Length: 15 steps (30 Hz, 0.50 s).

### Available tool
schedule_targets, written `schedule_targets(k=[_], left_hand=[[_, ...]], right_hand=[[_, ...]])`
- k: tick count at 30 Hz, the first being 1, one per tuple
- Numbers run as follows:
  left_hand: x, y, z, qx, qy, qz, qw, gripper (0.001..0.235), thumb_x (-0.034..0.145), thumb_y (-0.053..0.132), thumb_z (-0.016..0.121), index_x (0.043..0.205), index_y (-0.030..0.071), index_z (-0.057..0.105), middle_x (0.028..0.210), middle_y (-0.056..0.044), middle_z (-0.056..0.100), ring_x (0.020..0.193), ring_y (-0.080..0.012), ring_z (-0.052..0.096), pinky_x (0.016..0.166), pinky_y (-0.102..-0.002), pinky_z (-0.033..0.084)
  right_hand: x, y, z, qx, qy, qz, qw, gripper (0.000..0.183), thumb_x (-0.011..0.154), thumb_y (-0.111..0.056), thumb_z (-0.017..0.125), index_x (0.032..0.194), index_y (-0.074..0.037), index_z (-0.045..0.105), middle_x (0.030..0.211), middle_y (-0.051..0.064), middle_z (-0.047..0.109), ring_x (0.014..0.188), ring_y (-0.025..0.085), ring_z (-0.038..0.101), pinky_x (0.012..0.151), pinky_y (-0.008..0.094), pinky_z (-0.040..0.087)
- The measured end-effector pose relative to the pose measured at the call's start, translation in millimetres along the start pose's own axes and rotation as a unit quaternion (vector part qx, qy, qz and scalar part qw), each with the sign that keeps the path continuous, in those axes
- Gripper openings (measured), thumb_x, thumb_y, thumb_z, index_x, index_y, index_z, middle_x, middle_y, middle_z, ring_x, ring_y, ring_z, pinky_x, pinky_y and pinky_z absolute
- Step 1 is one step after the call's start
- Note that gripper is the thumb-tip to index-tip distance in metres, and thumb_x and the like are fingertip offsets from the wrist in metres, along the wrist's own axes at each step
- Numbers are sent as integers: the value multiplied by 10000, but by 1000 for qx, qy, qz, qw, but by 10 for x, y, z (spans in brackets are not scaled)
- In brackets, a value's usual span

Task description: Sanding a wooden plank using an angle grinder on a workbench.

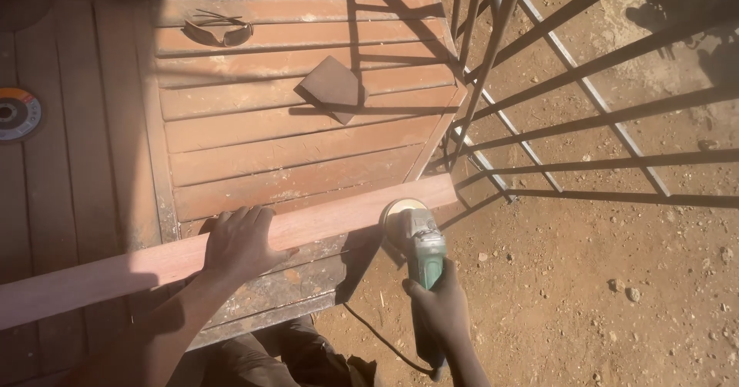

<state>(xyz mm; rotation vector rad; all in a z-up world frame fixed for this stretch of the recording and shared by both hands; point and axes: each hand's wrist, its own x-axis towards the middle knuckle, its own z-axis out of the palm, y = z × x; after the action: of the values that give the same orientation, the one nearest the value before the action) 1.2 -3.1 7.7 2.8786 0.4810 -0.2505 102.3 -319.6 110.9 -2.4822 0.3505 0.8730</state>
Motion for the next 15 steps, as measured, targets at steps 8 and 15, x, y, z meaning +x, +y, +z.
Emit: schedule_targets(k=[8,15], left_hand=[[15,-18,122,37,12,7,999,817,662,846,763,1130,185,657,1049,32,717,995,-240,673,858,-445,516],[-17,-36,99,47,-6,-2,999,804,674,864,741,1111,196,648,1038,44,705,982,-238,662,818,-446,532]], right_hand=[[177,-26,-122,8,-11,8,1000,536,761,-366,735,1239,-197,560,1023,56,754,842,212,695,749,381,550],[402,164,-324,-19,33,-13,999,640,768,-362,695,1332,-160,469,998,113,720,797,263,696,679,395,574]])
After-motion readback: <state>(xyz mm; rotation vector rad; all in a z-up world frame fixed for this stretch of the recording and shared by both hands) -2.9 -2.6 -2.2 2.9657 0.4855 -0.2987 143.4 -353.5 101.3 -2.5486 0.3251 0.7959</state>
